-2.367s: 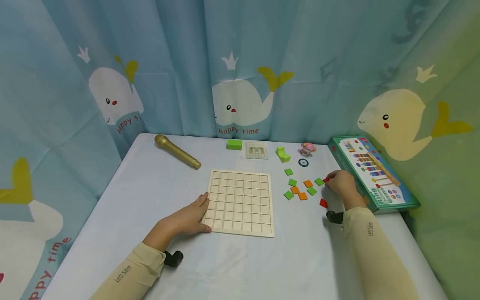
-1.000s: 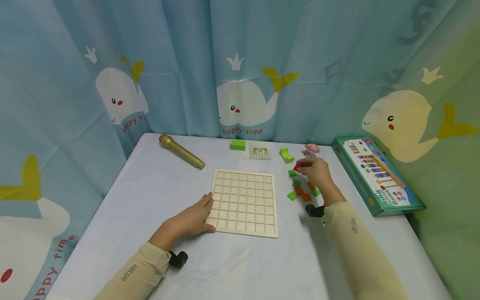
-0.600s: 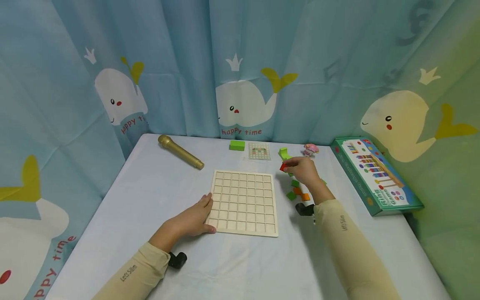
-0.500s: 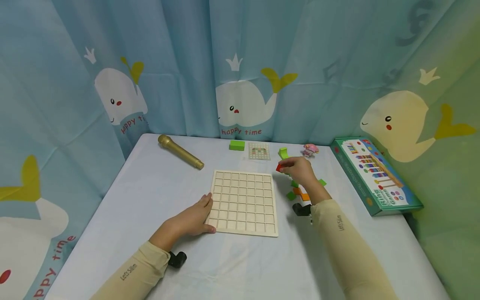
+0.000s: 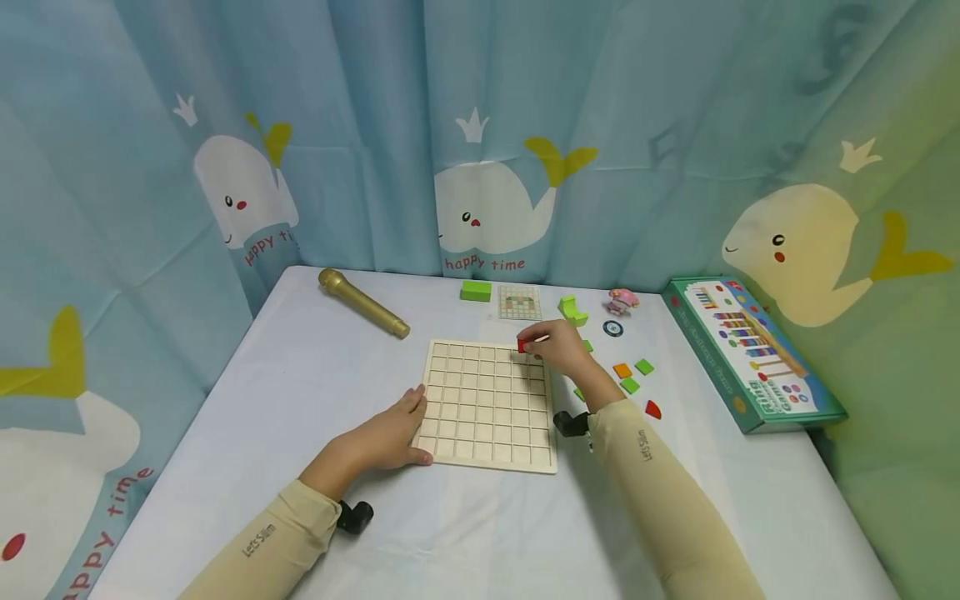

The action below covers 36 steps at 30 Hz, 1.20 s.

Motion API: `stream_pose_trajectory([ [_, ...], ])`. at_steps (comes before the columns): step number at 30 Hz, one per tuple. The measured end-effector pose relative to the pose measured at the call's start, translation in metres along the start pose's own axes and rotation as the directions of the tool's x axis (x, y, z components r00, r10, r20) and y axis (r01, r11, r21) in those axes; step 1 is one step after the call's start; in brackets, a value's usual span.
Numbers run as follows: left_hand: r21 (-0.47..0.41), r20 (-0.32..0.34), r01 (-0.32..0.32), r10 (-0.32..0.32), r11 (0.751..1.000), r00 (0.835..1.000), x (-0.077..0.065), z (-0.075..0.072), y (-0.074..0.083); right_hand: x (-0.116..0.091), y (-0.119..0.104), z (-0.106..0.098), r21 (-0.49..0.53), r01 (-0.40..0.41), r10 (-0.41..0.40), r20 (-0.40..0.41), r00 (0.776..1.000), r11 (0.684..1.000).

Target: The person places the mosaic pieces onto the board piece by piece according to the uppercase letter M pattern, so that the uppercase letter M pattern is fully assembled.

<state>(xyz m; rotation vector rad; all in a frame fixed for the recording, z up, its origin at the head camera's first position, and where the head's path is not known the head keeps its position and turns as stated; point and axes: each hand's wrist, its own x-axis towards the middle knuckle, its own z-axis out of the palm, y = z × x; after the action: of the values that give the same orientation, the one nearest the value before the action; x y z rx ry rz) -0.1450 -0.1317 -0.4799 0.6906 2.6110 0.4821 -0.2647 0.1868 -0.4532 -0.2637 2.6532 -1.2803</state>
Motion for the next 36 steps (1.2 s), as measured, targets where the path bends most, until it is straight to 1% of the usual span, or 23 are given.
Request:
stream_pose_trajectory([
  [3, -0.001, -0.004, -0.006, 0.006, 1.000, 1.000, 0.000, 0.000, -0.001, 0.001, -0.006, 0.007, 0.019, -0.001, 0.000, 0.022, 1.000, 1.000],
  [6, -0.001, -0.008, -0.010, 0.010, 1.000, 1.000, 0.000, 0.001, -0.002, 0.003, -0.011, 0.013, 0.009, -0.004, 0.004, 0.033, 0.999, 1.000],
  [8, 0.001, -0.009, -0.009, 0.009, 1.000, 1.000, 0.001, 0.001, -0.002, 0.005, -0.013, 0.017, -0.016, -0.003, 0.004, 0.045, 0.999, 1.000],
  [11, 0.001, -0.010, -0.009, 0.009, 1.000, 1.000, 0.001, 0.001, -0.002, 0.007, -0.016, 0.021, -0.056, 0.016, -0.012, 0.071, 0.997, 0.998],
  [14, -0.002, -0.011, -0.010, 0.010, 1.000, 1.000, 0.001, 0.001, -0.003, 0.008, -0.020, 0.026, -0.091, 0.056, -0.047, 0.095, 0.994, 0.994],
  [18, -0.002, -0.007, -0.009, 0.009, 1.000, 1.000, 0.001, 0.002, -0.003, 0.012, -0.025, 0.034, -0.111, 0.106, -0.092, 0.126, 0.988, 0.988],
  [22, -0.006, -0.006, -0.012, 0.012, 1.000, 1.000, 0.001, 0.001, -0.004, 0.016, -0.031, 0.043, -0.115, 0.140, -0.121, 0.158, 0.980, 0.983],
  [28, -0.018, -0.008, -0.018, 0.018, 1.000, 1.000, 0.000, -0.001, -0.003, 0.020, -0.041, 0.055, -0.111, 0.159, -0.135, 0.197, 0.971, 0.981],
  [36, -0.024, -0.003, -0.014, 0.014, 1.000, 1.000, -0.001, -0.003, -0.002, 0.022, -0.046, 0.067, -0.129, 0.183, -0.148, 0.243, 0.959, 0.975],
])
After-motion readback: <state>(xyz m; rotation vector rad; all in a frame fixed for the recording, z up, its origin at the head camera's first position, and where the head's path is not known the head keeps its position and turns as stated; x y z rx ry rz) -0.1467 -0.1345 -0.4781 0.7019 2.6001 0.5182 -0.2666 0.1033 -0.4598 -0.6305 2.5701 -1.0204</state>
